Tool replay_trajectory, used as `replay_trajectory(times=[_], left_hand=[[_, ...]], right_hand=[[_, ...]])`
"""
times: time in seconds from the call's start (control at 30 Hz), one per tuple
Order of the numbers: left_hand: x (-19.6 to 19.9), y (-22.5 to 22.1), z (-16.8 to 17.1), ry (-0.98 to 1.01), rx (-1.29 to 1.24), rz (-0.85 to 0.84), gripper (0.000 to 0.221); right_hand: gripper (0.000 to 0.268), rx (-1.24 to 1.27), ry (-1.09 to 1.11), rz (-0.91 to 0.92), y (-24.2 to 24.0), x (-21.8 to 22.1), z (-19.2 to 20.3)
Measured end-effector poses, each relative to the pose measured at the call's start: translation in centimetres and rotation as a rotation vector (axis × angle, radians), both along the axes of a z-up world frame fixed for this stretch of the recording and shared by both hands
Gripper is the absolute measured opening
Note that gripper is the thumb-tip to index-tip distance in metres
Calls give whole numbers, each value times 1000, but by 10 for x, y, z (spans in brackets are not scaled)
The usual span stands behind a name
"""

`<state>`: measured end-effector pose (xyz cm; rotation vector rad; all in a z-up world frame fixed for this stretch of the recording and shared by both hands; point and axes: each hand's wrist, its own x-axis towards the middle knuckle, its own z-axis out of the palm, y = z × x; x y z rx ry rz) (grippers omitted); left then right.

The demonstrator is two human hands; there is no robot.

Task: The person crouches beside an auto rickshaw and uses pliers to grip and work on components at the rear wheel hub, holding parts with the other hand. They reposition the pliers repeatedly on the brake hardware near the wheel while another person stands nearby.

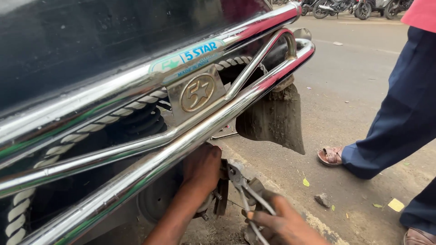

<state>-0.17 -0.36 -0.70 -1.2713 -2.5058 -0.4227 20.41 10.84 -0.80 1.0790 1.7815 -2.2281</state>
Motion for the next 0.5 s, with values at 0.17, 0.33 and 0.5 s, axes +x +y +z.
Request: replay_trajectory(times=[0.17,0.33,0.5], left_hand=[[5,-2,4,68,113,-10,11],[9,-2,2,143,117,3,13],[5,-11,5,68,134,5,21]], right_hand=[[59,518,-89,125,31,23,28],[51,650,-33,92,54,24,17],[45,574,230,-11,126,0,-110]])
